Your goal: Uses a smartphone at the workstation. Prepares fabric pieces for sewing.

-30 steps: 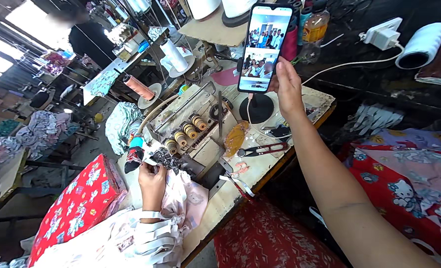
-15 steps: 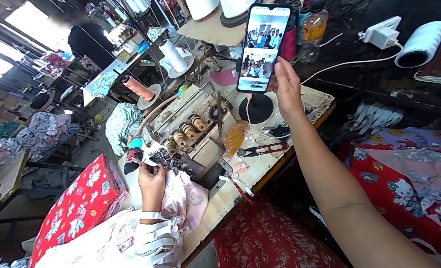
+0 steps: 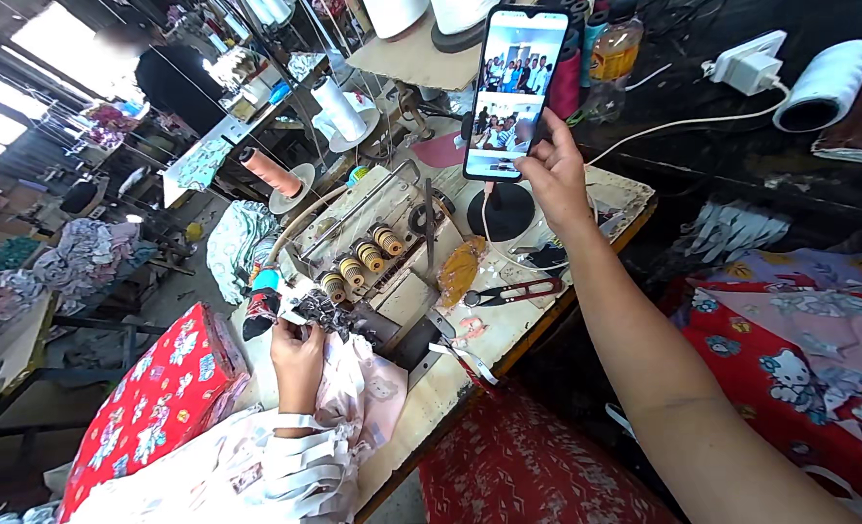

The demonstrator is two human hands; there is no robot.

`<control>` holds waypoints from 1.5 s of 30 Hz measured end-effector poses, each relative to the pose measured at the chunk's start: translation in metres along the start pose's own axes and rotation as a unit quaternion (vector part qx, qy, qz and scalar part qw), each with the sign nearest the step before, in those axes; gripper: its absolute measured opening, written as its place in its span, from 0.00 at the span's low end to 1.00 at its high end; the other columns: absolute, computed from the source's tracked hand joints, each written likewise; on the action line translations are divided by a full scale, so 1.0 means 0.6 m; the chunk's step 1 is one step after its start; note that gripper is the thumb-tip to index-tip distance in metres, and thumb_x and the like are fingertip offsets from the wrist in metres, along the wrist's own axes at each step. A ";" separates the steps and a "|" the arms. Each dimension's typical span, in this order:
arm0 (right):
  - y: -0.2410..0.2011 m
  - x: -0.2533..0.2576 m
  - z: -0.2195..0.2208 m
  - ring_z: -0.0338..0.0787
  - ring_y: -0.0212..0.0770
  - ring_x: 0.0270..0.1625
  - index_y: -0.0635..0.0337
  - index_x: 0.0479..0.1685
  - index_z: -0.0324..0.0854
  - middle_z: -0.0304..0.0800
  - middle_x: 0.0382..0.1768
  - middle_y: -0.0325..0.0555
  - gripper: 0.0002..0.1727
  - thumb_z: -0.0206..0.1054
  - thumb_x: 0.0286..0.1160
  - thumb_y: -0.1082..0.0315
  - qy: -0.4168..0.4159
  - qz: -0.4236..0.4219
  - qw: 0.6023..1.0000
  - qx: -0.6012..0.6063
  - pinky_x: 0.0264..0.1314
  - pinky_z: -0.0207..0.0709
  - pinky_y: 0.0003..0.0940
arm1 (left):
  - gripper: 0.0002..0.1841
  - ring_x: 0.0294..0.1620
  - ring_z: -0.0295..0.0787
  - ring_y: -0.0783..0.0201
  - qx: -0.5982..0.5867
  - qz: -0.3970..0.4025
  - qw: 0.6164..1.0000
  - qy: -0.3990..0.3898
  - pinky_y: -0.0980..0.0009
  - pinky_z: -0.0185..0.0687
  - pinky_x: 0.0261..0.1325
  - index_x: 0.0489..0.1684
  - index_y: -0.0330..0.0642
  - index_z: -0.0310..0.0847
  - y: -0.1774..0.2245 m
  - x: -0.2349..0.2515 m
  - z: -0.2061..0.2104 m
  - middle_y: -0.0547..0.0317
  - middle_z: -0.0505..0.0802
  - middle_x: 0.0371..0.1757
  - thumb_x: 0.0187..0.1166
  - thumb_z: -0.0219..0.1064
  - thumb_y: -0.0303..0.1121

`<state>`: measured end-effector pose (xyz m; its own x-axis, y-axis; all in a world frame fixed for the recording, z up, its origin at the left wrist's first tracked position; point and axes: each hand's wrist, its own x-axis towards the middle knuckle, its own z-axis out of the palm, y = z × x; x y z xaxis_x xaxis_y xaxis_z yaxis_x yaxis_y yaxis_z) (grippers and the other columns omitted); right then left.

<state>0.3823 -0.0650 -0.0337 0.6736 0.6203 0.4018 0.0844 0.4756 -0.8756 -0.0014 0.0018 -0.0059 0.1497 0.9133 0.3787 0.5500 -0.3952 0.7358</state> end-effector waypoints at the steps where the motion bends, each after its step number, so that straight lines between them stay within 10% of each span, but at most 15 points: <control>1: -0.001 0.000 0.000 0.91 0.30 0.48 0.69 0.89 0.51 0.89 0.51 0.50 0.41 0.60 0.72 0.79 -0.001 0.001 1.000 -0.003 0.56 0.84 0.27 | 0.26 0.50 0.84 0.84 0.003 -0.002 1.000 0.000 0.86 0.77 0.55 0.69 0.21 0.69 0.000 0.000 0.000 0.48 0.89 0.53 0.70 0.66 0.21; 9: -0.007 0.007 -0.001 0.91 0.33 0.49 0.65 0.86 0.61 0.86 0.60 0.51 0.27 0.44 0.95 0.58 0.018 0.029 0.999 0.009 0.53 0.86 0.30 | 0.26 0.48 0.84 0.85 -0.004 0.000 1.000 -0.001 0.87 0.77 0.53 0.68 0.21 0.69 -0.002 0.000 0.000 0.51 0.89 0.52 0.70 0.66 0.22; 33: 0.003 0.004 -0.003 0.91 0.33 0.41 0.66 0.84 0.61 0.88 0.43 0.45 0.33 0.29 0.96 0.52 0.022 0.018 0.999 0.023 0.50 0.86 0.33 | 0.25 0.48 0.83 0.86 -0.003 0.005 1.000 -0.002 0.87 0.78 0.54 0.67 0.22 0.70 -0.003 0.000 -0.001 0.53 0.89 0.51 0.70 0.67 0.22; 45: 0.015 -0.012 -0.002 0.94 0.37 0.45 0.64 0.88 0.54 0.89 0.52 0.48 0.31 0.39 0.94 0.53 0.002 0.017 0.999 0.034 0.50 0.90 0.35 | 0.25 0.48 0.84 0.87 -0.013 0.006 1.000 -0.005 0.88 0.78 0.54 0.66 0.22 0.70 -0.002 0.001 -0.001 0.56 0.89 0.50 0.69 0.68 0.22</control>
<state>0.3790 -0.0660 -0.0446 0.6789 0.6341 0.3701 0.0107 0.4955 -0.8686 -0.0026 0.0027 -0.0063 0.1639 0.9092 0.3826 0.5259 -0.4087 0.7459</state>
